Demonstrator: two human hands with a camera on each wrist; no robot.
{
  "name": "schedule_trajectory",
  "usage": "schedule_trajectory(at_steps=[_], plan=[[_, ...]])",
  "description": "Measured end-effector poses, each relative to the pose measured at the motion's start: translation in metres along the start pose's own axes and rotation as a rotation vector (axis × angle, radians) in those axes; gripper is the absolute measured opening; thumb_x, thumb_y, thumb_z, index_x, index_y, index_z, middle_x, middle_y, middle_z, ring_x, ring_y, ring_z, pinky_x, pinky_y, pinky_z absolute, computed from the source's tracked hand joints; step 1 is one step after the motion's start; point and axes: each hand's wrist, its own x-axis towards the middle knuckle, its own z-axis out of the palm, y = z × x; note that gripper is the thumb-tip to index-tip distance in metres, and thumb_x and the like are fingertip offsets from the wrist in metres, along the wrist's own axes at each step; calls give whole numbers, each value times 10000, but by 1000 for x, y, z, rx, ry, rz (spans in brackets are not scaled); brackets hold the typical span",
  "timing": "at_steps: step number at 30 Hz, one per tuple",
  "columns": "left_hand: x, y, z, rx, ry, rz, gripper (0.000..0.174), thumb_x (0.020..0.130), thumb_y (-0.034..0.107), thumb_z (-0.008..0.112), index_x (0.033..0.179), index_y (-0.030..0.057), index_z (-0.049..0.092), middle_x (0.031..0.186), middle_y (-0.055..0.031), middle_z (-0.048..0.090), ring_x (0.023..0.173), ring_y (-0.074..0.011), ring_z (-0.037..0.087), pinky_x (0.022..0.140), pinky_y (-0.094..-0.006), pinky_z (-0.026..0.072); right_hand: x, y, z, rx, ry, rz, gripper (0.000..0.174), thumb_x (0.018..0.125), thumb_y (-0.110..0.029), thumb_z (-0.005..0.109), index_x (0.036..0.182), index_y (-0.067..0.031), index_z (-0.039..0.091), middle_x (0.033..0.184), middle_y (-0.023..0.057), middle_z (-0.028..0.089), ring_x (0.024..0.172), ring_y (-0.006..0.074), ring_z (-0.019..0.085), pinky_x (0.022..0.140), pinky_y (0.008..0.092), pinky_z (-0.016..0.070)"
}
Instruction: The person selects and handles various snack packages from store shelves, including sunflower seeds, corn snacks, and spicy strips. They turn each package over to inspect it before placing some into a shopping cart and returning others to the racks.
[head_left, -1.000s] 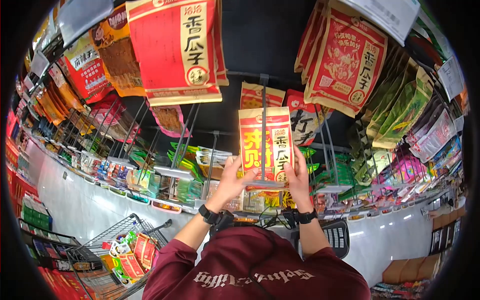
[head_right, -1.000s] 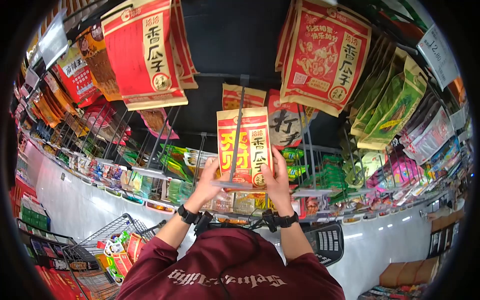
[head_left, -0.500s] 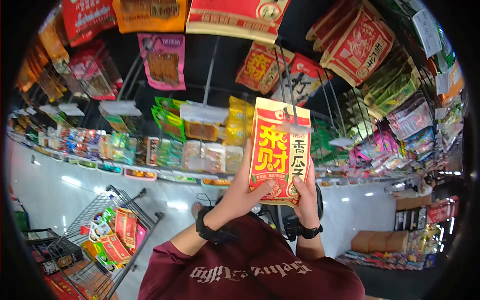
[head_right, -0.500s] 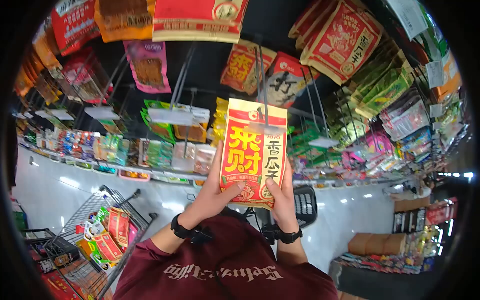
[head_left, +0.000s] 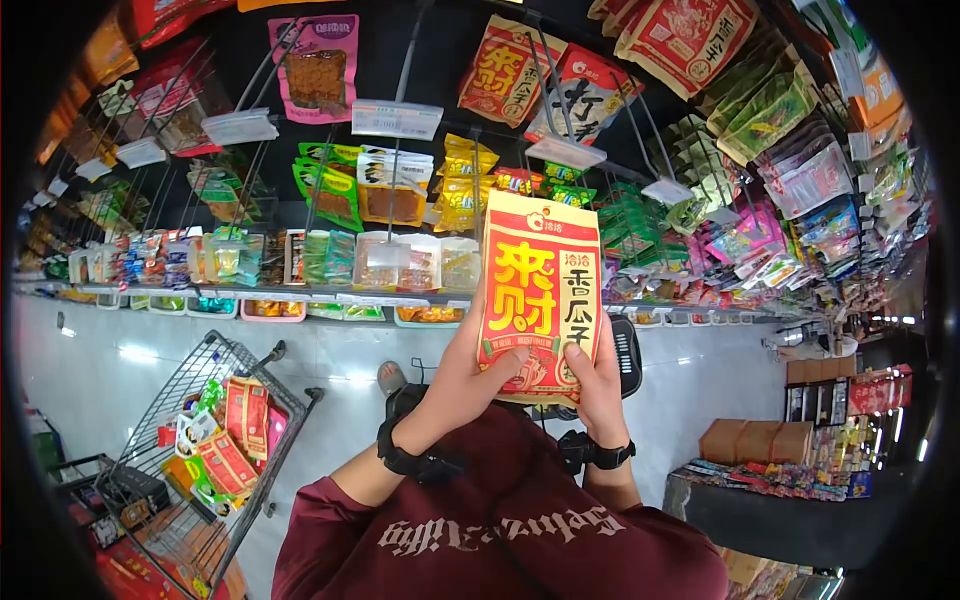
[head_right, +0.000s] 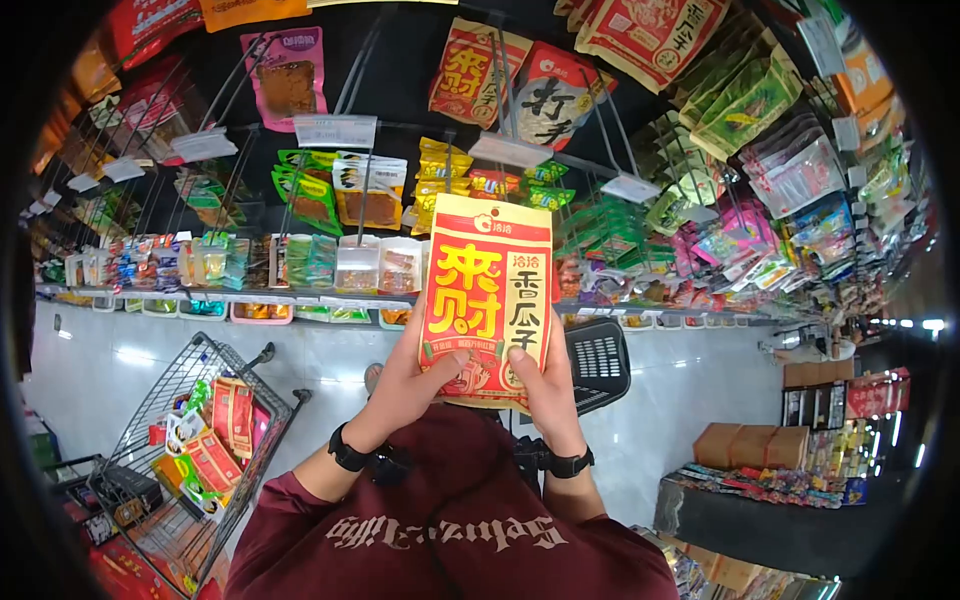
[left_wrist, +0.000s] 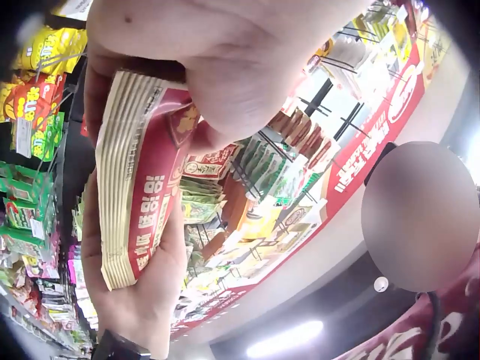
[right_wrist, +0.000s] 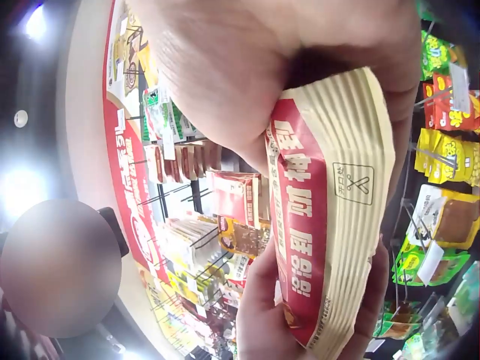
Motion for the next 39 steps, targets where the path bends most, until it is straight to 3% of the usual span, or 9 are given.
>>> schedule_trajectory(at_steps=[8,22,25,28,31,33,35,38,39], plan=[[-51,-37,50,140,160,4,846,933,17,649,1602,-10,131,1455,-150,464,1321,-184,482,1093,-328,399,-40,9,-44,146,-160,54,644,1009,-107,572,1566,-11,262,1465,108,490,1306,172,502,1076,331,426],[-188,-102,128,230,451,-93,802,1027,80,544,1613,40,-1,1534,-135,389,1361,-183,436,1133,-343,361,-127,56,-111,116,-565,255,689,1001,-39,537,1593,12,187,1528,125,426,1348,166,462,1109,322,395],[-218,-113,118,68,679,-112,549,1074,208,477,1538,22,250,1441,-117,489,1312,-172,487,1115,-331,382,-142,56,-92,99,-759,46,808,967,-42,582,1619,-35,103,1631,164,270,1442,226,387,1162,373,348],[-245,-118,107,-122,907,-74,401,1089,326,428,1359,34,478,1279,-103,609,1165,-169,601,1014,-338,483,-162,48,-73,232,-967,247,867,948,-39,610,1626,-67,70,1637,181,259,1444,247,394,1168,415,349],[-311,-139,74,-705,577,-34,443,1071,388,469,1352,51,534,1151,-121,683,934,-209,695,810,-346,591,-175,49,-42,149,-1161,222,828,929,-14,631,1609,-79,161,1577,168,373,1410,243,447,1135,423,399],[-352,-122,83,-744,559,-66,516,1051,377,510,1438,39,474,1280,-151,637,1112,-239,660,873,-352,581,-191,51,-14,134,-1204,236,655,934,2,627,1522,-50,342,1458,132,514,1331,220,526,1099,390,432],[-378,-83,90,-652,507,34,587,1049,374,504,1494,7,401,1426,-205,542,1255,-284,591,986,-386,541,-201,64,15,36,-1200,195,607,935,-3,632,1487,-39,383,1434,126,528,1311,217,539,1094,385,435],[-431,-89,58,-854,593,55,711,1006,499,521,1469,-29,411,1352,-249,573,1176,-357,623,1000,-466,532,-228,77,64,-81,-1152,170,498,937,-22,652,1399,-20,467,1382,114,556,1281,210,554,1084,378,442],[-449,-88,44,-943,471,122,714,1012,504,504,1477,-28,401,1361,-254,564,1189,-357,617,1007,-459,529,-239,80,81,-108,-1151,170,497,943,-24,637,1406,-14,457,1380,122,552,1282,214,549,1084,371,440]])
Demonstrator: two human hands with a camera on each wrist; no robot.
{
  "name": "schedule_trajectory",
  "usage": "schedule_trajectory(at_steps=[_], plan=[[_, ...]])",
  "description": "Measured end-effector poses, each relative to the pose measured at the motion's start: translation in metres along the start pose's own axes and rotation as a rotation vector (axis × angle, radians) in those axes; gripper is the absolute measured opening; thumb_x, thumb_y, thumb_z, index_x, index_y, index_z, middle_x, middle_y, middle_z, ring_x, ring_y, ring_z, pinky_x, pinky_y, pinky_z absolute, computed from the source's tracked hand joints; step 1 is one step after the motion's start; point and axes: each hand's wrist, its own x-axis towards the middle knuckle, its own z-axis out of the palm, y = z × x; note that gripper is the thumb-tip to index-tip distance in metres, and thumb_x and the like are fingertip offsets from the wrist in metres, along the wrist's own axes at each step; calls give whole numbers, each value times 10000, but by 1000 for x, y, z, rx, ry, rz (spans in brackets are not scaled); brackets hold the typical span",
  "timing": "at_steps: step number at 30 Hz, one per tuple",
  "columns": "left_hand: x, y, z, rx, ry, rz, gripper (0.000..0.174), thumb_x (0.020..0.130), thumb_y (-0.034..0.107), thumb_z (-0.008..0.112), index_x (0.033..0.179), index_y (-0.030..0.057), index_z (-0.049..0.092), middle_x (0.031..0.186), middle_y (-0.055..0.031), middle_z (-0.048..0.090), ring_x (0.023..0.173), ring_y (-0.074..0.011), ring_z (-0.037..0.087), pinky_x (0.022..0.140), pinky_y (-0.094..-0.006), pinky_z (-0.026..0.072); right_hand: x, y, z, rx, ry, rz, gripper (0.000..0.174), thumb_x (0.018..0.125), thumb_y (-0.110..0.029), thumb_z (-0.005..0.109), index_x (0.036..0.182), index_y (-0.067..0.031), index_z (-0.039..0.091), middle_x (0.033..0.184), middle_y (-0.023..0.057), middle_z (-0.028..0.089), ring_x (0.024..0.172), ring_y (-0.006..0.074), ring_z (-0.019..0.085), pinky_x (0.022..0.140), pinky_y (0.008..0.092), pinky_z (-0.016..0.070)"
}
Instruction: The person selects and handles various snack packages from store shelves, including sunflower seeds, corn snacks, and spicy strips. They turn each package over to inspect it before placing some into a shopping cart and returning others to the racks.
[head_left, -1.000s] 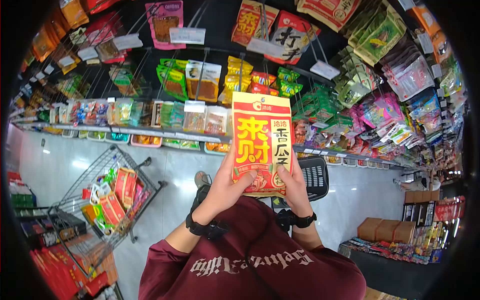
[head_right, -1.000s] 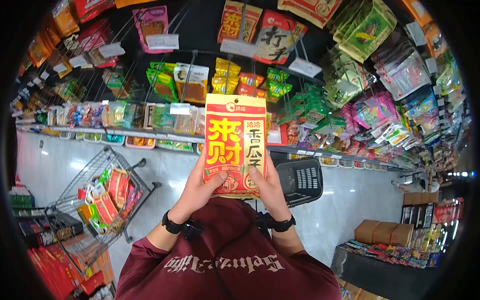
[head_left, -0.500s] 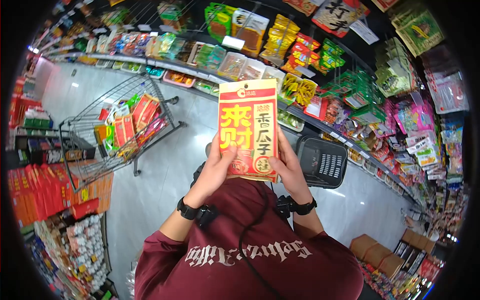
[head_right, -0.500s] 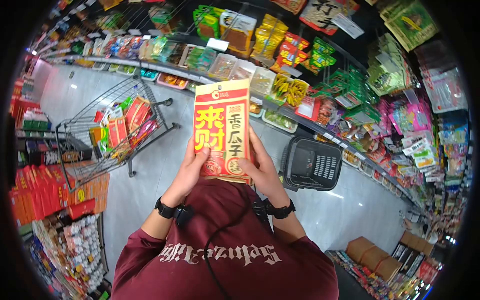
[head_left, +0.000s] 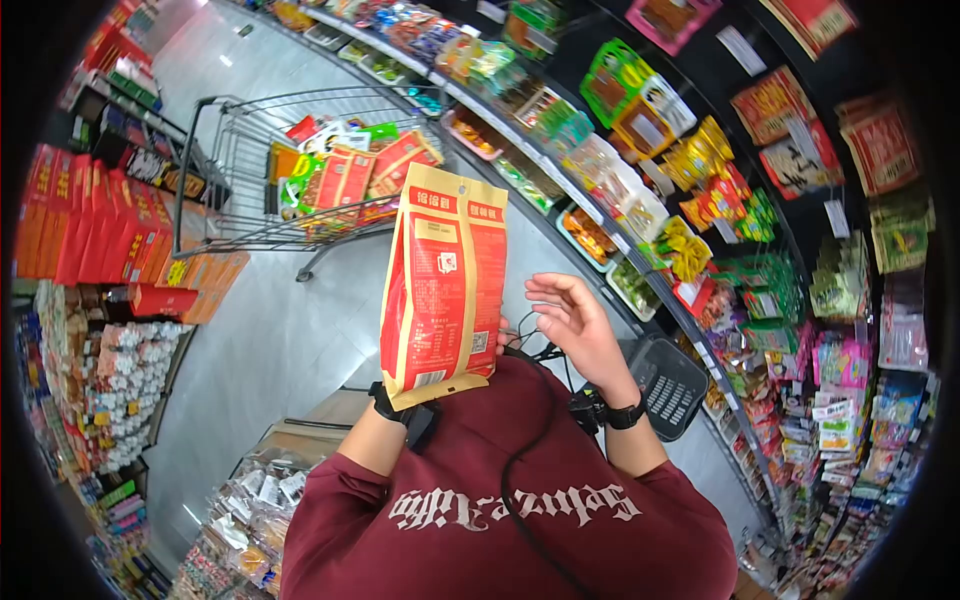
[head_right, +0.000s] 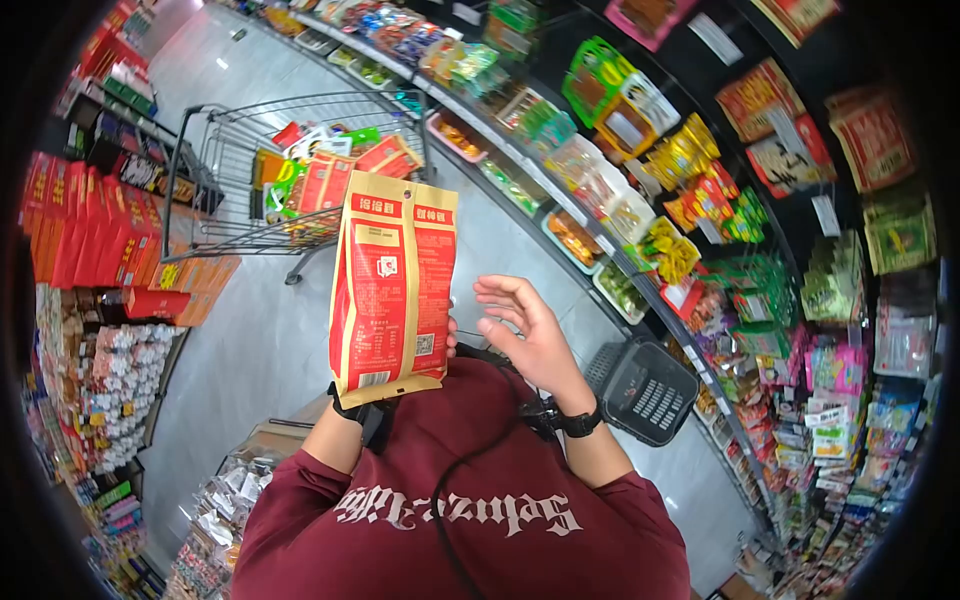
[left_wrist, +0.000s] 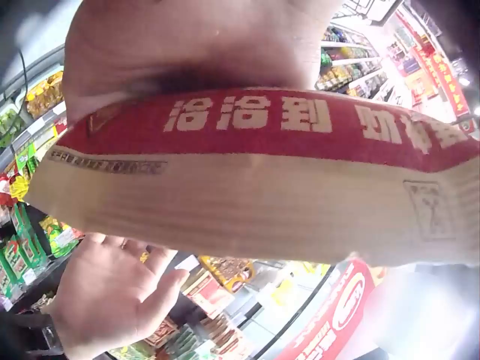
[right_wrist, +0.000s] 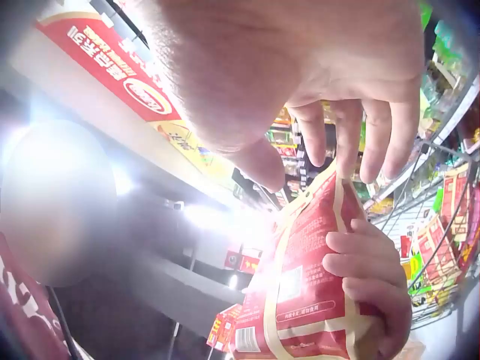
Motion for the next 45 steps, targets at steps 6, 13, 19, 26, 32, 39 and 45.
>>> schedule_trajectory(at_steps=[6,13,19,26,32,39,45], plan=[[-83,92,-40,-88,-49,124,627,1053,421,459,1502,-8,378,1432,-262,515,1234,-357,596,1037,-438,512,63,2,117,-90,-132,122,526,954,-44,625,1438,-25,418,1397,128,526,1283,210,535,1080,353,436],[-116,158,-78,138,545,491,418,1089,296,427,1391,8,451,1332,-145,596,1177,-235,629,972,-350,536,125,6,214,-37,-232,200,664,957,-84,667,1521,-51,319,1469,156,466,1338,232,496,1102,387,425],[-137,186,-85,410,704,571,389,1043,141,522,1406,28,434,1313,-109,610,1182,-177,622,986,-338,512,183,37,246,-255,-224,164,716,958,-123,684,1543,-26,282,1440,150,508,1302,186,516,1079,326,432],[-130,255,-102,498,687,518,514,996,100,605,1457,12,395,1299,-105,621,1166,-163,614,1001,-329,495,279,64,246,-110,-270,361,684,978,-119,658,1527,-17,262,1324,146,607,1191,170,594,1012,308,479],[-84,345,-121,597,851,431,489,1001,163,632,1439,55,441,1185,-53,677,1038,-122,654,892,-295,515,379,105,240,-74,-184,508,668,991,-209,655,1487,4,261,1261,161,632,1086,175,642,917,305,527],[-43,424,-129,675,967,249,554,1001,170,620,1494,58,393,1241,-85,649,1143,-147,618,919,-321,514,449,99,237,-51,-116,382,661,966,-173,678,1498,6,328,1413,142,511,1291,231,549,966,328,522],[-27,465,-128,666,764,218,358,1029,187,561,1359,54,517,1250,-75,646,1146,-150,625,920,-296,516,460,95,228,-160,64,274,500,952,-164,692,1380,-19,478,1297,129,579,1304,251,535,989,337,501]])
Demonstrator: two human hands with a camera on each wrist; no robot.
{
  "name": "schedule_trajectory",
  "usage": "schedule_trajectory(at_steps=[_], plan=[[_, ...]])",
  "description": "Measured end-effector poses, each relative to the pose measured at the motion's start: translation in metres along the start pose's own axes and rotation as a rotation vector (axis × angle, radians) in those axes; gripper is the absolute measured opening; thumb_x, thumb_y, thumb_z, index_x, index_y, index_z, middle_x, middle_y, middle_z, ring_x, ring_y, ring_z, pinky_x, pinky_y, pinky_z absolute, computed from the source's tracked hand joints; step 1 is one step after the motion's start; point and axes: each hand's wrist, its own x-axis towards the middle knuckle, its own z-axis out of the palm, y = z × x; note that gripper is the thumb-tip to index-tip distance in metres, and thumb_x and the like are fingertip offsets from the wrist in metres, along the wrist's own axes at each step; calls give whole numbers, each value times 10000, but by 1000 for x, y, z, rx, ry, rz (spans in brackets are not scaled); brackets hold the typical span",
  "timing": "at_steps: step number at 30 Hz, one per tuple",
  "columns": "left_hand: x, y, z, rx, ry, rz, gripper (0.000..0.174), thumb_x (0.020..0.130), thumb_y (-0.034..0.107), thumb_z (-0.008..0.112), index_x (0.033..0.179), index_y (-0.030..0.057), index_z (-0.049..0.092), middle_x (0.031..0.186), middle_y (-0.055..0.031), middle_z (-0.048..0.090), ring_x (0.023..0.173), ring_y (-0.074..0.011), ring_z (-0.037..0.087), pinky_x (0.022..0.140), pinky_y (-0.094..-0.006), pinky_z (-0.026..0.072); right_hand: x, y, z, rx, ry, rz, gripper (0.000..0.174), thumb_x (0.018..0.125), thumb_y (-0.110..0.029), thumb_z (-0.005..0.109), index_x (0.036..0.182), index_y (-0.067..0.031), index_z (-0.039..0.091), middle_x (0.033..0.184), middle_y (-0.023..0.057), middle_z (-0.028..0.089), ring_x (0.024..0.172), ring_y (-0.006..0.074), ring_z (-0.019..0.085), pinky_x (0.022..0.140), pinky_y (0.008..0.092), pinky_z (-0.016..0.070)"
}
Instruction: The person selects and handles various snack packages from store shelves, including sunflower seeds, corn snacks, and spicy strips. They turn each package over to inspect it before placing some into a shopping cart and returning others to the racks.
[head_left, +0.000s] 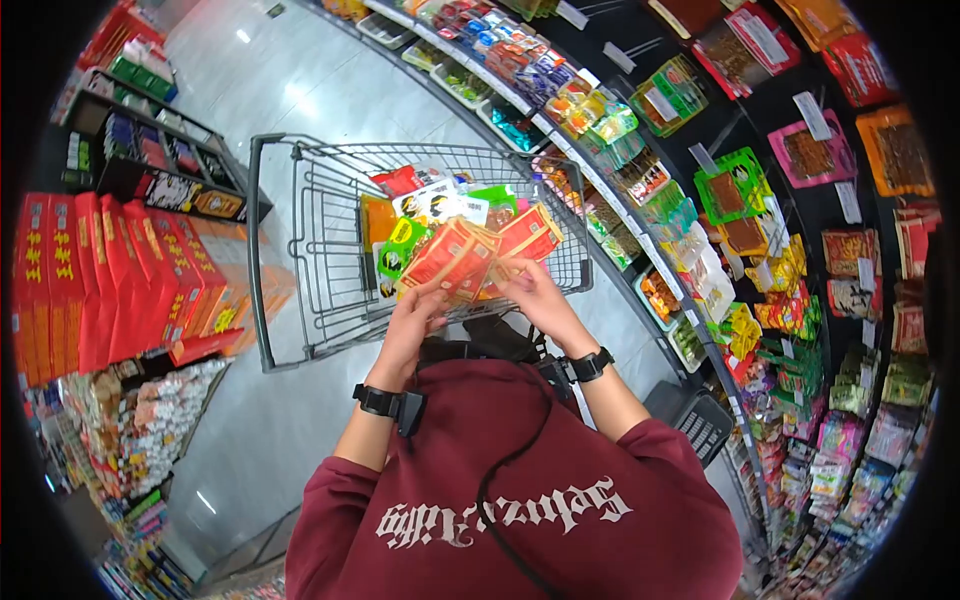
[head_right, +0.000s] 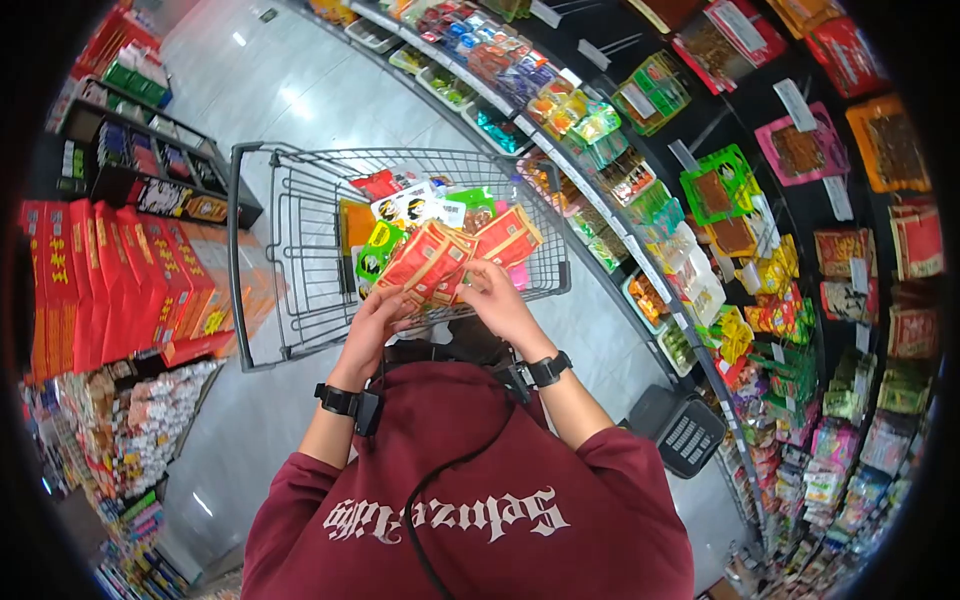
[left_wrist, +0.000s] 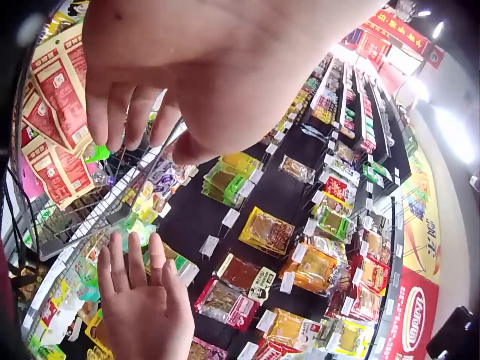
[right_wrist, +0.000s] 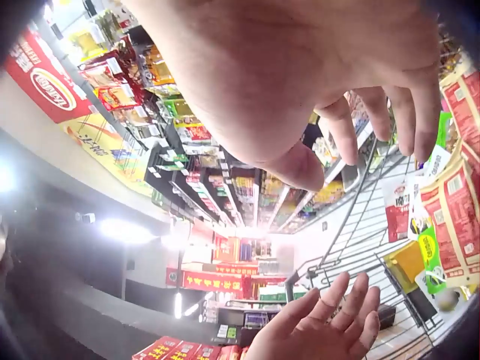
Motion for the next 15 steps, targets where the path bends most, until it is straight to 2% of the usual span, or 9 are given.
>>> schedule_trajectory(at_steps=[1,2,5,9,12,14,15], plan=[[3,3,-3,-10,-33,14,282,1037,191,546,1284,55,556,1211,-63,661,1115,-139,638,904,-286,520,-4,-3,0,30,-18,40,438,951,-169,695,1329,-22,530,1267,117,600,1278,231,552,984,337,500],[2,5,-6,2,-64,10,282,1037,191,546,1284,55,556,1211,-63,661,1115,-139,638,904,-286,520,-11,-6,2,32,15,37,438,951,-169,695,1329,-22,530,1267,117,600,1278,231,552,984,337,500],[-3,18,-14,26,-155,-9,217,1029,174,550,1203,52,595,1099,-54,684,1019,-140,657,877,-282,523,-42,-9,5,61,114,58,325,960,-180,685,1237,-29,609,1146,62,669,1134,150,612,957,318,502],[-16,16,-34,68,-237,-70,228,1024,158,552,1208,32,600,1033,-68,680,959,-153,670,853,-259,528,-102,-13,20,156,254,74,319,982,-177,649,1258,-25,601,1167,61,664,1094,148,620,934,304,505],[-13,2,-50,33,-277,-91,214,1020,163,543,1178,32,602,1001,-71,670,932,-155,659,846,-272,519,-149,5,32,253,386,118,308,992,-171,632,1264,-31,601,1171,54,663,1081,138,627,935,287,499],[-14,-7,-50,40,-283,-117,201,1016,168,534,1153,36,600,982,-74,661,910,-153,645,842,-280,506,-183,16,39,298,450,150,302,1003,-178,611,1274,-43,601,1200,55,661,1099,146,626,953,303,497],[-15,-11,-48,75,-294,-145,187,1009,211,565,1131,74,605,960,-46,648,889,-148,630,816,-287,502,-199,21,43,337,481,166,298,1015,-186,590,1283,-56,600,1229,56,659,1117,155,625,972,320,495]])
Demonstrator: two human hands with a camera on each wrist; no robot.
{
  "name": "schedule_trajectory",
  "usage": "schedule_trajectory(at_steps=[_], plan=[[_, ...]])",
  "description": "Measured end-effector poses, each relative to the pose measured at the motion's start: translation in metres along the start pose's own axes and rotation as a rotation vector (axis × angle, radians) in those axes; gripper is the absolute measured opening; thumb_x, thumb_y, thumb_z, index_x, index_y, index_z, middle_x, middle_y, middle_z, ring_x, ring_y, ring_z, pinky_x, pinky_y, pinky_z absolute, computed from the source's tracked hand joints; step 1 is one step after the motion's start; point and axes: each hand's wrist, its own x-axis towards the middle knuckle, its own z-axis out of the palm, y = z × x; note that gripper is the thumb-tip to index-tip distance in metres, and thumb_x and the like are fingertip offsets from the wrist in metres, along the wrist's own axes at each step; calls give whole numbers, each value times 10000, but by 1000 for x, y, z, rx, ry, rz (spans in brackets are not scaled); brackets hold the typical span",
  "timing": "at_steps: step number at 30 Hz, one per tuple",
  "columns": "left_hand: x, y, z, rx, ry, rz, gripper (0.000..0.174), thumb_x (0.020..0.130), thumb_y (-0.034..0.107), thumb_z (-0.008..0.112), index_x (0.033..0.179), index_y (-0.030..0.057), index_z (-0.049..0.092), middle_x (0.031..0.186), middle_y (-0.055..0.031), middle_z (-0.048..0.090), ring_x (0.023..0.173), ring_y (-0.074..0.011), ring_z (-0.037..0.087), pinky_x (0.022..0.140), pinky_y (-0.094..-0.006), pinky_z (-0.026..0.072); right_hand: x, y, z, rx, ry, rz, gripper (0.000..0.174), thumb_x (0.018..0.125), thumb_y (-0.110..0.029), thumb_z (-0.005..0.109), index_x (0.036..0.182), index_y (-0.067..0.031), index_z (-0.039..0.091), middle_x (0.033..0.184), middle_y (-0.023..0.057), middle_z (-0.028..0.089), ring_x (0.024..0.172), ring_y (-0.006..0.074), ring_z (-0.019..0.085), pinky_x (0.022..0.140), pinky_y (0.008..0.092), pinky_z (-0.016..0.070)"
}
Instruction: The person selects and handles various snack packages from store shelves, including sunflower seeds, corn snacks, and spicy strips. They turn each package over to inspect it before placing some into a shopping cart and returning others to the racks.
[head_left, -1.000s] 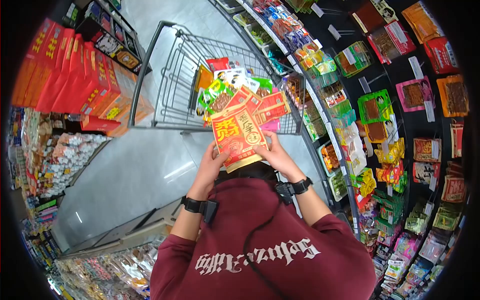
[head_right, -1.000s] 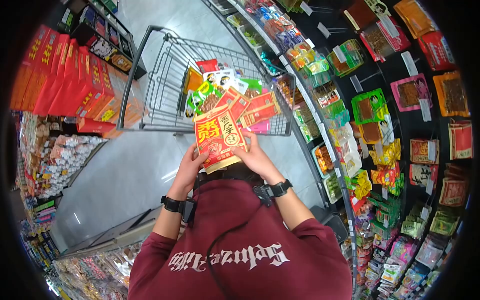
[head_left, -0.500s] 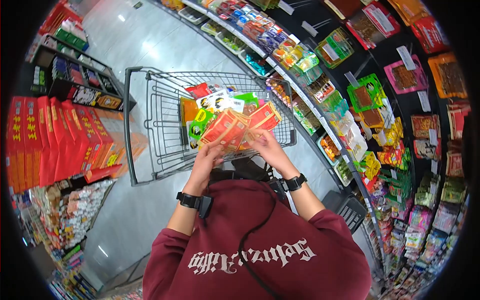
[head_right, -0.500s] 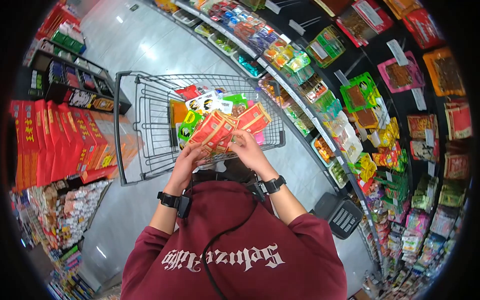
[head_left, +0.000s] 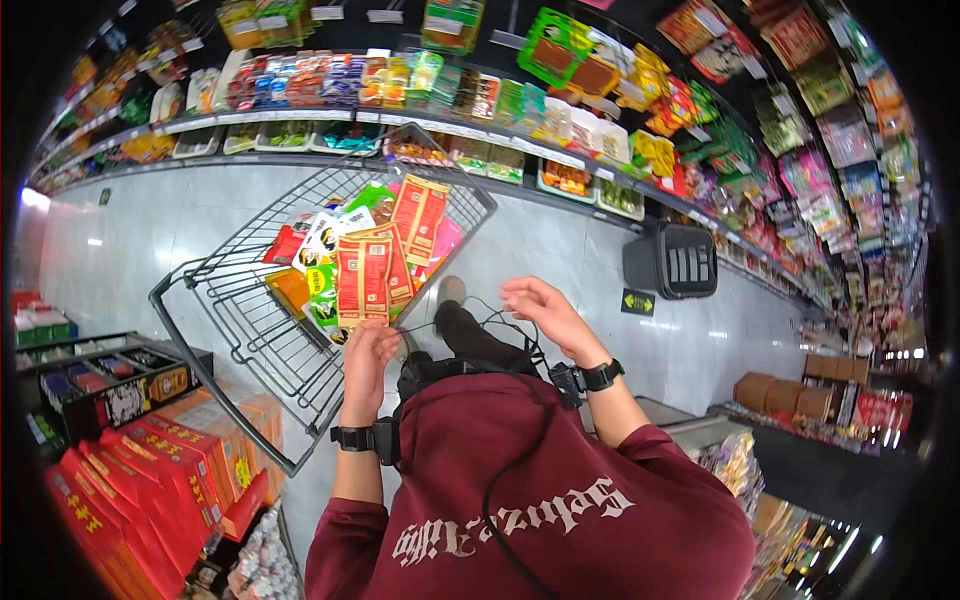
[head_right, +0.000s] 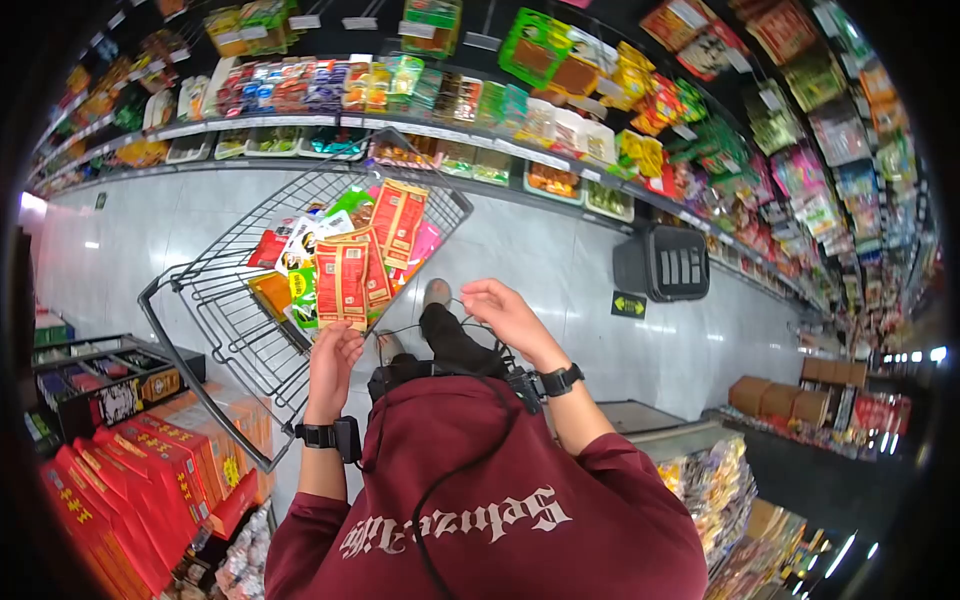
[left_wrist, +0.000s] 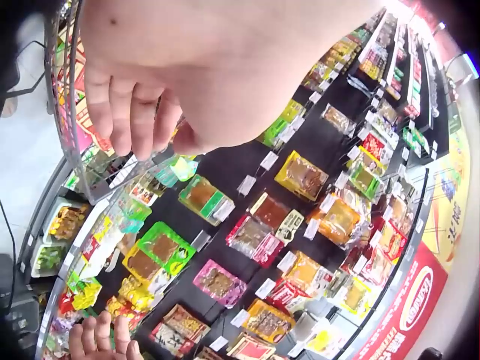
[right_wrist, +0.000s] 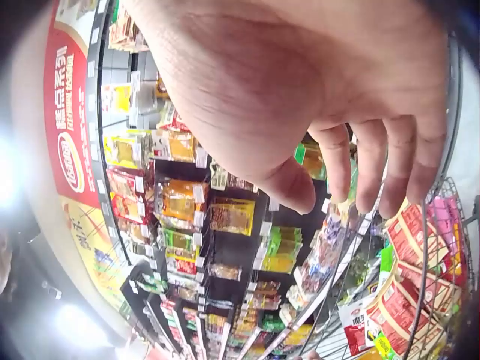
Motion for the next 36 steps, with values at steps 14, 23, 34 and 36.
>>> schedule_trajectory(at_steps=[14,23,34,36], plan=[[0,-100,180,391,-316,-85,136,1005,151,538,1090,75,612,923,-27,659,859,-123,640,785,-266,501,-148,106,-149,376,384,-85,284,1018,-200,604,1262,-55,605,1173,63,670,1063,155,645,945,299,506],[-20,-205,357,570,-517,-186,163,1006,175,560,1101,54,613,943,-48,670,892,-126,646,812,-266,507,-241,164,-296,515,674,-186,264,1013,-195,594,1235,-53,609,1153,67,666,1050,155,631,934,299,498],[11,-240,473,761,-706,-246,163,1029,186,543,1099,58,616,944,-35,657,895,-129,633,843,-279,494,-255,207,-368,825,847,-148,203,1014,-152,587,1188,-55,626,979,-1,608,961,153,635,900,308,508],[32,-239,491,741,-696,-248,164,1028,187,544,1101,58,616,938,-35,656,891,-130,632,842,-281,494,-246,208,-387,813,837,-188,197,1008,-140,592,1184,-61,628,981,4,609,938,152,637,904,312,509]])
